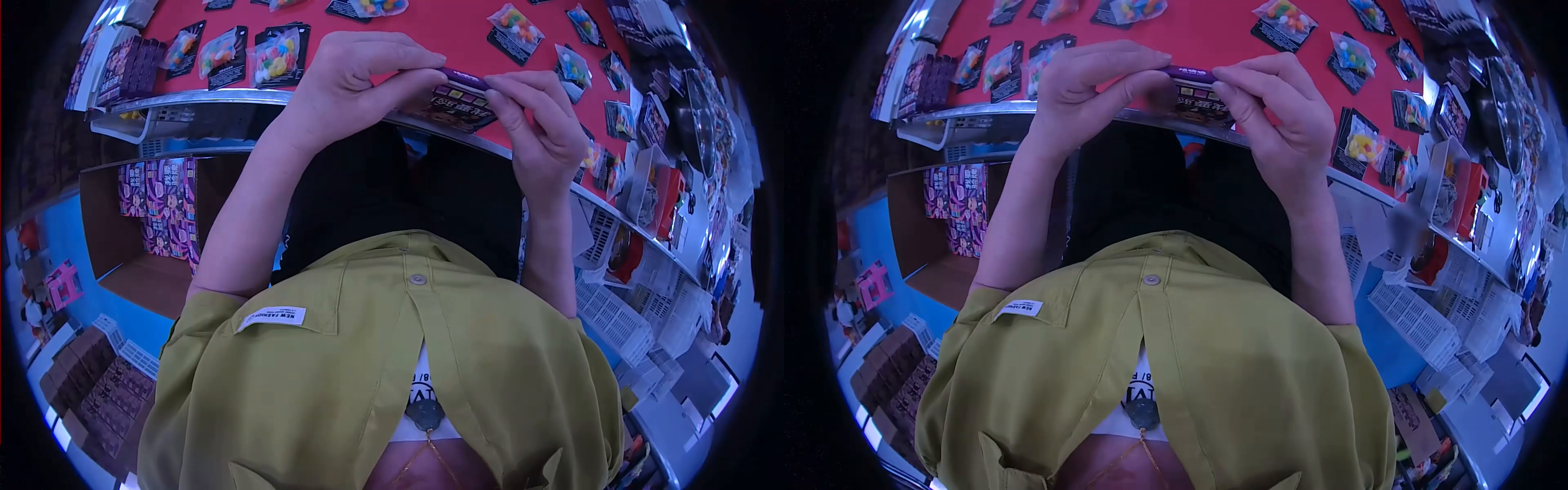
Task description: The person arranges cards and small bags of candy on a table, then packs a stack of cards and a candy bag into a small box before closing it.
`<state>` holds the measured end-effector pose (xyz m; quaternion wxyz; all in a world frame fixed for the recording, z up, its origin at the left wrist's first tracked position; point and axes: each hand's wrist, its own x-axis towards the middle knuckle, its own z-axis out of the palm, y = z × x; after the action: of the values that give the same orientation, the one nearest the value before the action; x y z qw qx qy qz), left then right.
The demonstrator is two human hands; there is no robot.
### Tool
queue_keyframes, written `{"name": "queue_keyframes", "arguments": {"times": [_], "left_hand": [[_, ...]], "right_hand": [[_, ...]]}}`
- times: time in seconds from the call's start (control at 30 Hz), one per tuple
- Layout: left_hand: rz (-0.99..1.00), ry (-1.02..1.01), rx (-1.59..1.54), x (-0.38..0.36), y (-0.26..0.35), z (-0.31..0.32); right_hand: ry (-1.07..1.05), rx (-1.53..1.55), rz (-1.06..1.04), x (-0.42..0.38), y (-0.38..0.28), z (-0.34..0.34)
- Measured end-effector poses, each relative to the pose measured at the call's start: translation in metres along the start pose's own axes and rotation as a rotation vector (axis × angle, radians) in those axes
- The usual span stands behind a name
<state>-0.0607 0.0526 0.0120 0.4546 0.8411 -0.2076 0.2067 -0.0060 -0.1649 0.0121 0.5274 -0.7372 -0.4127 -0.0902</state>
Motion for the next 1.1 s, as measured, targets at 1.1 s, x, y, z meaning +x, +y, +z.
{"name": "queue_keyframes", "arguments": {"times": [1.1], "left_hand": [[-1.011,0.282,-1.606,0.043,0.001,0.083]], "right_hand": [[-0.289,-1.045,0.233,0.055,0.123,-0.034]]}}
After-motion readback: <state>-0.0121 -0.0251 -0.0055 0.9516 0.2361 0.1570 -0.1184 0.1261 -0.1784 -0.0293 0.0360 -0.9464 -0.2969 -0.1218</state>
